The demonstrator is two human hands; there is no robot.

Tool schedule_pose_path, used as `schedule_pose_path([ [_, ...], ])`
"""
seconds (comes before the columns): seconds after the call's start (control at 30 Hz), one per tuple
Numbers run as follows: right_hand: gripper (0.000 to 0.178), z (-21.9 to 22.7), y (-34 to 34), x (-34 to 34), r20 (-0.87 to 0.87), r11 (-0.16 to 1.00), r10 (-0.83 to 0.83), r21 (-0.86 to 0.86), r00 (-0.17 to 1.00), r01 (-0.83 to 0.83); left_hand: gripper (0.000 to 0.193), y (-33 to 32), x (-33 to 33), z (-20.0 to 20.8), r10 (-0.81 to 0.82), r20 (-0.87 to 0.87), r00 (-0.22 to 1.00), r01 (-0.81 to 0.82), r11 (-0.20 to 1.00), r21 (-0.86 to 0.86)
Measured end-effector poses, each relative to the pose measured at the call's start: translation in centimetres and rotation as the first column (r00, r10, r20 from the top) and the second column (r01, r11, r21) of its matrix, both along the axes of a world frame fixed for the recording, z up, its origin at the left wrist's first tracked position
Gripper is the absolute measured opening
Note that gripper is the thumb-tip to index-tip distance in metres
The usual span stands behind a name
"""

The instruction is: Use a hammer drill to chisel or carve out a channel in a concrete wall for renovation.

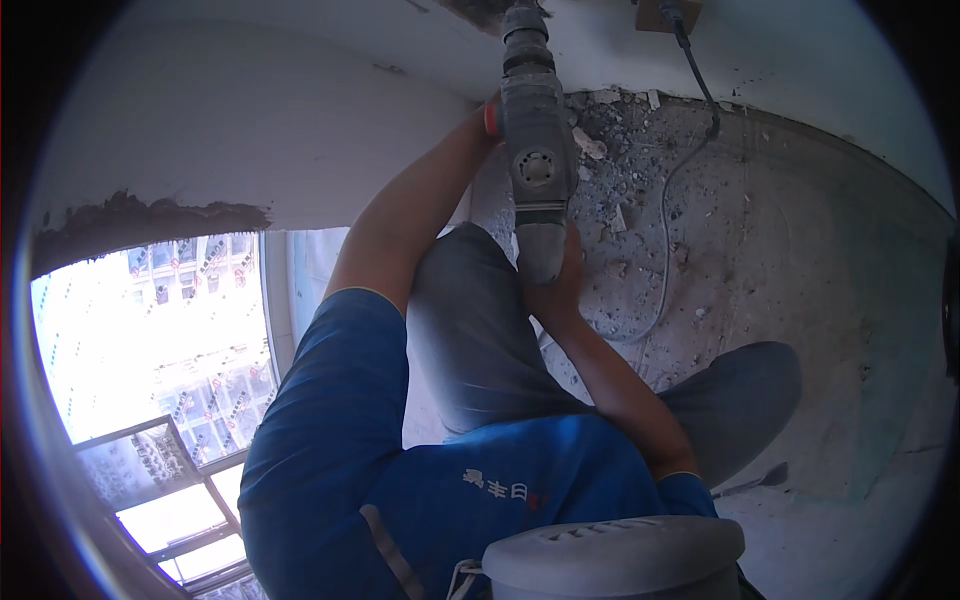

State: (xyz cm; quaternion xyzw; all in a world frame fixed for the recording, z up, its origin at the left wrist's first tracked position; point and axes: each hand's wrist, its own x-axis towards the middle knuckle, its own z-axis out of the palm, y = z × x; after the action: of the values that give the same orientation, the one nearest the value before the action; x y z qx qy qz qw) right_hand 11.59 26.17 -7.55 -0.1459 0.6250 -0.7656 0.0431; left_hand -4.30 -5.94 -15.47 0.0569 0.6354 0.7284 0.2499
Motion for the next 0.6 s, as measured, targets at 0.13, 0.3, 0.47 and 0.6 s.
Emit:
schedule_pose_path([
  [0.13, 0.051, 1.9, -2.0, -1.1, 0.04, 0.995, 0.09, 0.04, 0.995, -0.092, 0.015, -2.2, -1.0, -1.0, 0.276, 0.814, 0.511, -0.79, 0.525, 0.318],
  [0.3, 0.046, -1.1, -0.4, -2.3, -0.051, 0.973, 0.021, 0.23, 0.998, -0.009, 0.022, 7.2, -4.3, 4.0, 0.356, 0.84, 0.409, -0.559, 0.826, -0.078],
  [0.47, 0.063, -1.0, 2.6, -3.9, -0.065, 0.973, 0.231, 0.021, 0.971, -0.23, 0.015, 7.4, -0.5, 4.8, 0.451, 0.131, 0.883, -0.468, 0.87, 0.158],
  [0.6, 0.061, 0.8, 2.8, -3.6, -0.038, 0.976, 0.217, 0.008, 0.975, -0.217, 0.016, 6.4, -0.5, 3.0, 0.401, 0.624, 0.67, -0.717, 0.567, 0.405],
])
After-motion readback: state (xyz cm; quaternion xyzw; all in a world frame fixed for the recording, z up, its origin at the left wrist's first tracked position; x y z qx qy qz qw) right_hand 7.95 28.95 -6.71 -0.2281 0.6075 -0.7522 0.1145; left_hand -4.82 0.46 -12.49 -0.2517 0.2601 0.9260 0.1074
